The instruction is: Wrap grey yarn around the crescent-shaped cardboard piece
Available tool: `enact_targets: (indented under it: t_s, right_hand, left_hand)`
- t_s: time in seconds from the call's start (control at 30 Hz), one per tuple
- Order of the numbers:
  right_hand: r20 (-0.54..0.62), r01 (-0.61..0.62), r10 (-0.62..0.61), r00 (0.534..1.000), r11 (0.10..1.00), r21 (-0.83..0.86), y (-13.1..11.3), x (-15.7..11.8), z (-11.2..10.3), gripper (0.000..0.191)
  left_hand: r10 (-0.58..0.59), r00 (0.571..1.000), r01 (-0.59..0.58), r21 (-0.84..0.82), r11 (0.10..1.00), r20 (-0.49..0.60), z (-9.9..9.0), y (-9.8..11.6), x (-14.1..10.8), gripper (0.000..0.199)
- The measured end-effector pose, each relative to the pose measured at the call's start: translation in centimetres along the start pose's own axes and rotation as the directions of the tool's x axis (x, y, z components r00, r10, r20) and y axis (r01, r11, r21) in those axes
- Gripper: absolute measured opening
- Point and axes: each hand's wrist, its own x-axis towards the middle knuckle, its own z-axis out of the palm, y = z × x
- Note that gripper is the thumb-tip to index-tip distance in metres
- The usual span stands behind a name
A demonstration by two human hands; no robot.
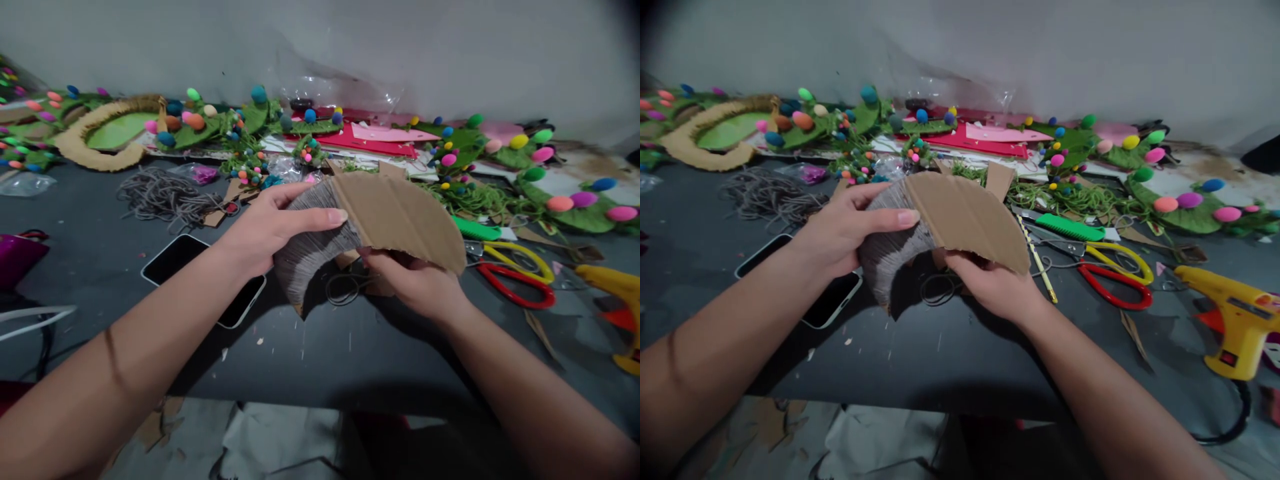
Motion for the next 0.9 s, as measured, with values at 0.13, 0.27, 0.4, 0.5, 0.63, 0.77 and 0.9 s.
enact_targets:
  t_s: [0.13, 0.27, 0.4, 0.5, 0.63, 0.77, 0.9]
  right_hand:
    - [-0.038, -0.188, 0.207, 0.978, 0.941, 0.28, -0.8, 0.3, 0.6, 0.022]
    - [-0.044, -0.137, 0.157, 0.987, 0.945, 0.296, -1.3, 0.4, 0.9, 0.02]
    - [-0.083, 0.001, -0.002, 0.997, 1.0, -0.009, -1.6, 0.0, -0.1, 0.012]
    - [0.006, 0.123, -0.124, 0.992, 0.976, -0.18, -1.9, -0.1, -1.8, 0.008]
    - [0.194, 0.293, -0.248, 0.949, 0.921, -0.257, -2.1, 0.1, -4.5, 0.008]
    - [0.206, 0.338, -0.287, 0.936, 0.898, -0.282, -1.8, 0.4, -6.0, 0.007]
    - [0.199, 0.321, -0.274, 0.941, 0.909, -0.265, -1.6, 0.5, -5.9, 0.008]
  left_hand:
    - [0.004, 0.999, -0.005, -0.017, 1.0, -0.032, -0.2, 0.0, 0.2, 0.031]
    - [0.057, 0.99, -0.048, 0.069, 0.996, -0.129, -0.7, 0.1, 0.5, 0.034]
    - [0.071, 0.987, -0.044, 0.177, 0.983, -0.146, -1.1, 0.0, 0.6, 0.033]
    - [0.05, 0.992, -0.022, 0.23, 0.973, -0.116, -1.4, 0.0, 0.5, 0.033]
    - [-0.032, 0.999, 0.033, 0.351, 0.936, -0.006, -1.4, 0.4, 0.2, 0.037]
    - [-0.154, 0.967, 0.022, 0.54, 0.841, 0.201, -0.5, 1.0, -0.5, 0.032]
    - [-0.193, 0.907, -0.1, 0.638, 0.764, 0.374, 0.6, 1.1, -1.0, 0.034]
